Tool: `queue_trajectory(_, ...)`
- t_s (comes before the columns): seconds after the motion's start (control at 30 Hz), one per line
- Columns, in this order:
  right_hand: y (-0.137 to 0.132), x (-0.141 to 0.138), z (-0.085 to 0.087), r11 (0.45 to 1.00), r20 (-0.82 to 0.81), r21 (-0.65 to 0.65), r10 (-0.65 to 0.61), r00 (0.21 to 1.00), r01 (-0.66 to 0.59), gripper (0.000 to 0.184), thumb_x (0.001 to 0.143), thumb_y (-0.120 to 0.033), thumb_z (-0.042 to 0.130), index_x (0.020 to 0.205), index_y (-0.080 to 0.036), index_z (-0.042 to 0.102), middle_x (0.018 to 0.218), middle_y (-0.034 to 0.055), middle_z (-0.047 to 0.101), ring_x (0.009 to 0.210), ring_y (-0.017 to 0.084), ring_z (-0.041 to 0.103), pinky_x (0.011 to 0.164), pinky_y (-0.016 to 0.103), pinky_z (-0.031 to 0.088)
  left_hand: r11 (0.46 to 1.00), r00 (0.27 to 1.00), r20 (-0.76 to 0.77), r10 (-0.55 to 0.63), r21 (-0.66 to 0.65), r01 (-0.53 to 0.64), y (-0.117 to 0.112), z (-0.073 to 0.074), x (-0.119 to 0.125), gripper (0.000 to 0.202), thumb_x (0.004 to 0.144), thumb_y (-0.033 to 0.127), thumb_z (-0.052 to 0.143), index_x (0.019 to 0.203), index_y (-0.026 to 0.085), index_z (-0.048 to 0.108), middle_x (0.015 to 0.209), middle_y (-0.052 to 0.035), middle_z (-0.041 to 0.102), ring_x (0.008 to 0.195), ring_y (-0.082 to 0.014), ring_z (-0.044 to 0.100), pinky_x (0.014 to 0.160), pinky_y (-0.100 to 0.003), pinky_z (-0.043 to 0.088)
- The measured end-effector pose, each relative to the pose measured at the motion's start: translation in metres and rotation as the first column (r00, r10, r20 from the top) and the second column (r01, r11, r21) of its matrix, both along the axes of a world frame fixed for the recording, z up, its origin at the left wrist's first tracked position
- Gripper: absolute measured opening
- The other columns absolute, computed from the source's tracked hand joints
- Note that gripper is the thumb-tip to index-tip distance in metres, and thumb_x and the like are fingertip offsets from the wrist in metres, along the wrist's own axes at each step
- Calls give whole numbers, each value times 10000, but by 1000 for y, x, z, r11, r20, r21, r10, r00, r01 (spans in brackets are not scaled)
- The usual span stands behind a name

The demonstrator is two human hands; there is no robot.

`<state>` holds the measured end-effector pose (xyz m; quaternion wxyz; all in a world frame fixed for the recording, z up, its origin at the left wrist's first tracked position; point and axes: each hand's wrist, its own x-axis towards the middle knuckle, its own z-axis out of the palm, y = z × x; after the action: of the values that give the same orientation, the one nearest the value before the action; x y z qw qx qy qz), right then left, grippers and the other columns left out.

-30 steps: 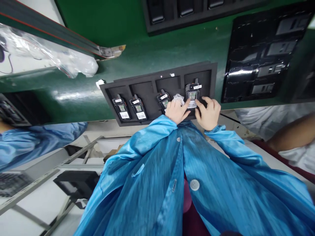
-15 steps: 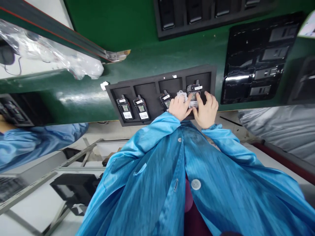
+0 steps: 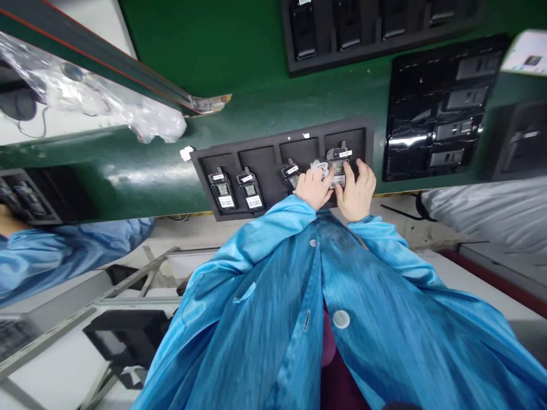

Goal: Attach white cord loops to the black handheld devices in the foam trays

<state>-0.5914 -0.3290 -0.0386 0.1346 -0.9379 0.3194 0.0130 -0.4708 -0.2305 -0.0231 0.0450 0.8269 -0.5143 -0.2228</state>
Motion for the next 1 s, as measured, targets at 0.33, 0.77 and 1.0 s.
queue_trajectory(0.33,11,-6,5,999,76,-45,-18,997,21,599,906,-452,487,1450,-206,434,1539,141,285,1377,351,277,1108,560,260,864,717,-668,199,-227,-450,51,32,30,491,899,315,434,1369,200,519,997,-86,583,897,-205,549,814,-336,444)
queue_trajectory(0.77,80,75,105,880,475,400,38,879,-254,174,891,-384,585,900,-215,627,941,27,660,932,204,593,867,382,452,712,121,-976,178,43,-701,129,92,52,665,834,367,366,1490,260,339,759,-34,490,605,-134,434,636,-335,442)
queue_trajectory(1.0,103,77,105,933,551,184,163,819,-309,135,907,-351,598,862,-237,657,901,11,667,942,193,595,901,412,436,640,-69,-980,185,174,-748,141,85,59,608,858,337,390,1460,261,413,943,-60,597,646,-106,494,676,-298,480)
